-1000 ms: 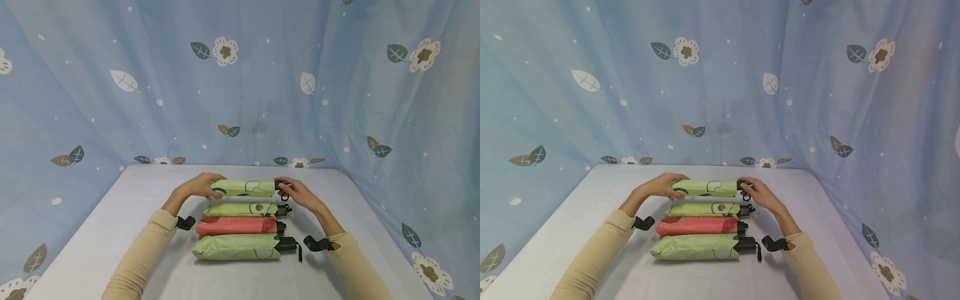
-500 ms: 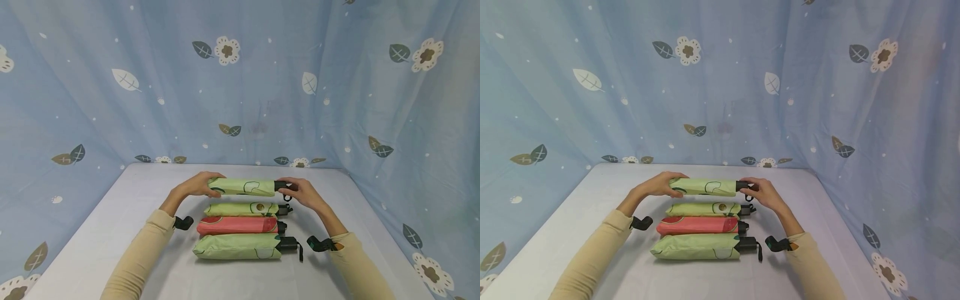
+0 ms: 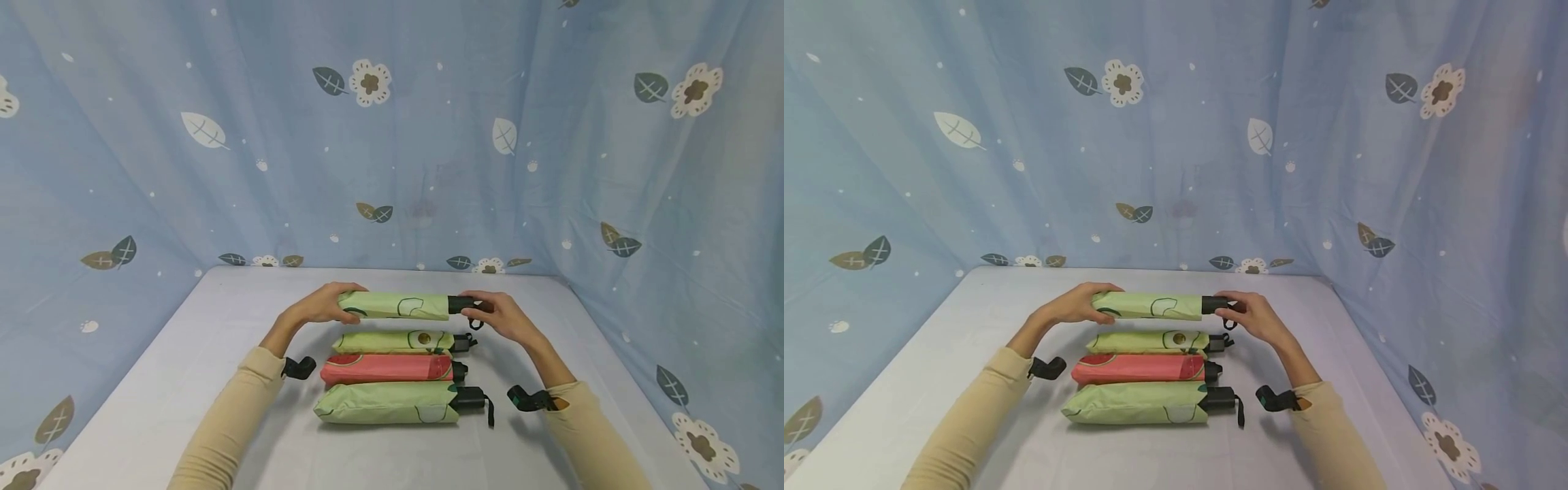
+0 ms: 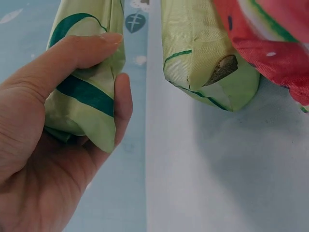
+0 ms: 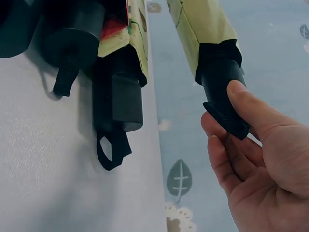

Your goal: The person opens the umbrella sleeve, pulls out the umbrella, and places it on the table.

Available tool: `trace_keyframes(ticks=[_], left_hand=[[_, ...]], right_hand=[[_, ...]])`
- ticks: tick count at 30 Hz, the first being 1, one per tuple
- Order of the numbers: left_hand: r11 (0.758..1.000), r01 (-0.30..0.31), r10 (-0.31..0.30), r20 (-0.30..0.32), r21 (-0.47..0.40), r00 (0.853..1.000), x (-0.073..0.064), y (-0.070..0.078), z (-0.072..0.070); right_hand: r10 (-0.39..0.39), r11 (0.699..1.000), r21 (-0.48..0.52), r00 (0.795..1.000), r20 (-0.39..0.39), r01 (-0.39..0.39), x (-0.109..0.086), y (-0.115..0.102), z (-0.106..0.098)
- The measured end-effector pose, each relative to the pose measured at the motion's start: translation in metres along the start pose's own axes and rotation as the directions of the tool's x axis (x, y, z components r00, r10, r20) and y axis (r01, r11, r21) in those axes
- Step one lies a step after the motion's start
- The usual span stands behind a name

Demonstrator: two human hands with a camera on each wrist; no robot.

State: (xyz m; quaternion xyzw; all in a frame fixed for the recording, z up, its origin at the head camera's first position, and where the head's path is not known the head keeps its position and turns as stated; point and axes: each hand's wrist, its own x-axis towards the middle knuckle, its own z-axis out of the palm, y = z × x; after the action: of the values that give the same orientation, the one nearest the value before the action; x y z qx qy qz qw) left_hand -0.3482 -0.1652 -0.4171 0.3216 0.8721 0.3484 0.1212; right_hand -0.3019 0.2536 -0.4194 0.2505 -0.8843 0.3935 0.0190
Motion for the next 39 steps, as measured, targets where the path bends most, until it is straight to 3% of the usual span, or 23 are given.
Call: trace_keyframes(ticks=[16, 22, 26, 30, 35, 39], left_hand=[[0.996, -0.03, 0.028, -0.029, -0.089, 0.999, -0.002, -0.006, 0.0], [0.989, -0.049, 0.046, -0.025, -0.138, 0.999, -0.002, -0.007, -0.001], [0.989, -0.07, 0.067, -0.033, -0.127, 0.997, 0.001, -0.004, -0.001], [0.989, -0.086, 0.084, -0.028, -0.12, 0.996, 0.004, 0.0, 0.001], [0.989, -0.081, 0.079, -0.024, -0.124, 0.997, 0.005, 0.006, 0.001], [0.988, -0.08, 0.077, -0.028, -0.132, 0.997, 0.005, 0.009, 0.001]], right_hand=[[0.034, 0.999, -0.038, 0.999, -0.01, -0.034, -0.006, 0.005, -0.002], [0.01, 0.998, -0.057, 0.999, -0.033, -0.012, -0.004, 0.005, -0.004], [-0.015, 0.991, -0.135, 0.998, -0.065, 0.006, 0.0, -0.002, -0.001], [-0.029, 0.955, -0.296, 0.997, -0.073, 0.007, 0.002, -0.013, 0.007], [-0.023, 0.879, -0.475, 0.995, -0.102, -0.028, 0.003, -0.022, 0.014], [-0.026, 0.827, -0.562, 0.994, -0.102, -0.036, 0.003, -0.026, 0.016]])
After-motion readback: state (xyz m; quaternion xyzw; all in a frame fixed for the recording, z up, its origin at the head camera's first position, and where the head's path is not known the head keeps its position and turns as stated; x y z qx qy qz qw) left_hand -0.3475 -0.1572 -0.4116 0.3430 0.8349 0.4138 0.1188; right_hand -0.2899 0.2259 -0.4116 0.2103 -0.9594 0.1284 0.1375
